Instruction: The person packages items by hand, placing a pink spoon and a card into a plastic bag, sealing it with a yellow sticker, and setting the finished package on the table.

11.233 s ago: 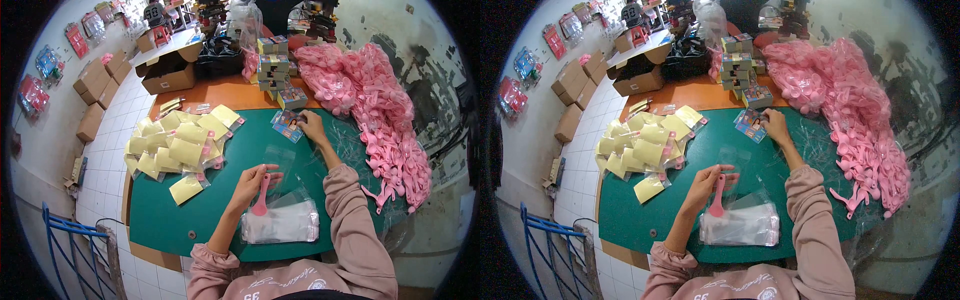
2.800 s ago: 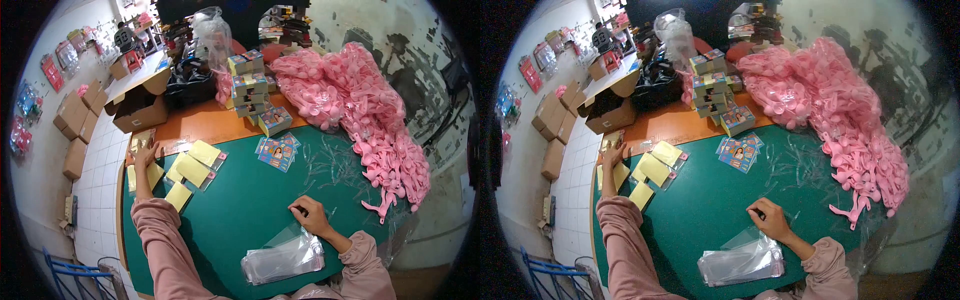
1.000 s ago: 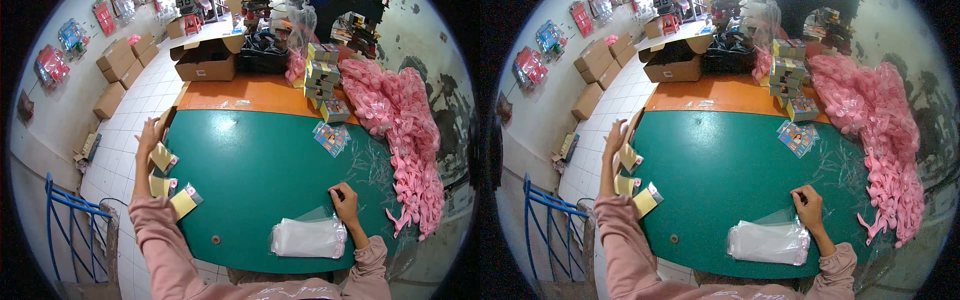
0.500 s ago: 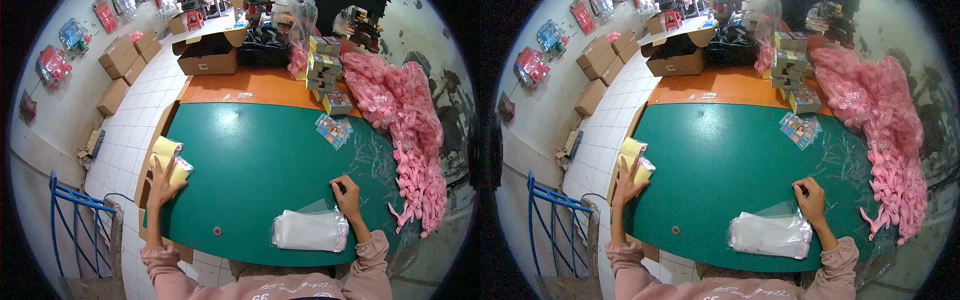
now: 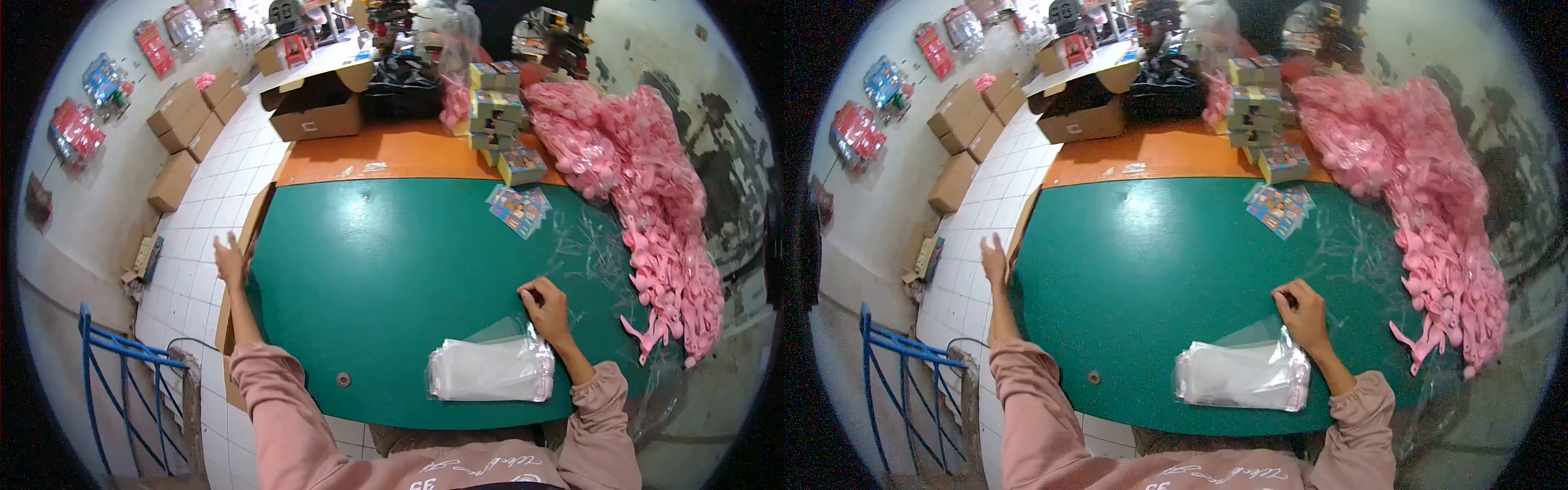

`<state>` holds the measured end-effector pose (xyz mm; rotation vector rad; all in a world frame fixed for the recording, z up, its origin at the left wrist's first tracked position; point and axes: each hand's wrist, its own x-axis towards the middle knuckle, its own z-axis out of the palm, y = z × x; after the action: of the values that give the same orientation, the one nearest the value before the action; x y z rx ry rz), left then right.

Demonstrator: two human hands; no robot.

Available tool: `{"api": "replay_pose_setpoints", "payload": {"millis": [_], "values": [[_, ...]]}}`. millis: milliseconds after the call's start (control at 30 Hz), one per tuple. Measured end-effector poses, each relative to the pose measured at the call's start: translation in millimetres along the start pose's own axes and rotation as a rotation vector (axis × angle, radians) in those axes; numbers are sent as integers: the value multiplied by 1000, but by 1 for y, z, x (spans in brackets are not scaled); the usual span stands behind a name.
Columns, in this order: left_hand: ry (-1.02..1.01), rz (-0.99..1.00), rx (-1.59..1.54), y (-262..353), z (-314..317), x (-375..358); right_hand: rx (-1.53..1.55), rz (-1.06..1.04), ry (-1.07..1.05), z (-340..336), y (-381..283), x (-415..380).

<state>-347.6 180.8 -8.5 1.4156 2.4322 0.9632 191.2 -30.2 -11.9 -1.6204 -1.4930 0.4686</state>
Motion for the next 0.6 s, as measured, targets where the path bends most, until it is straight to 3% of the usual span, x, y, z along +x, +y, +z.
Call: {"api": "replay_pose_setpoints", "payload": {"millis": [33,67,133,200,267,333,367,433,467,533,567,600], "values": [[212,-70,-11,21,-3,-12,-11,21,16,0,0,0],[183,-53,-16,37,-1,-26,-14,8,-14,-1,-1,1],[53,536,-45,64,1,-63,-34,32,-20,-18,6,2],[-83,791,42,113,-2,-134,696,449,-311,-43,15,14],[-328,953,-78,152,-1,-201,881,376,-281,-83,20,22],[-613,1035,-202,180,4,-260,1020,327,-10,-112,47,30],[-701,1051,-199,188,10,-288,1015,335,-8,-125,53,28],[-782,1075,-205,207,23,-327,-507,-61,270,-147,58,27],[-832,1021,-38,216,30,-342,-514,-59,274,-156,45,23],[-883,968,120,222,44,-357,-109,307,138,-174,13,5],[-879,969,43,220,52,-362,-114,314,141,-179,18,-10],[-872,969,-32,220,60,-364,-336,205,76,-185,27,-27]]}}
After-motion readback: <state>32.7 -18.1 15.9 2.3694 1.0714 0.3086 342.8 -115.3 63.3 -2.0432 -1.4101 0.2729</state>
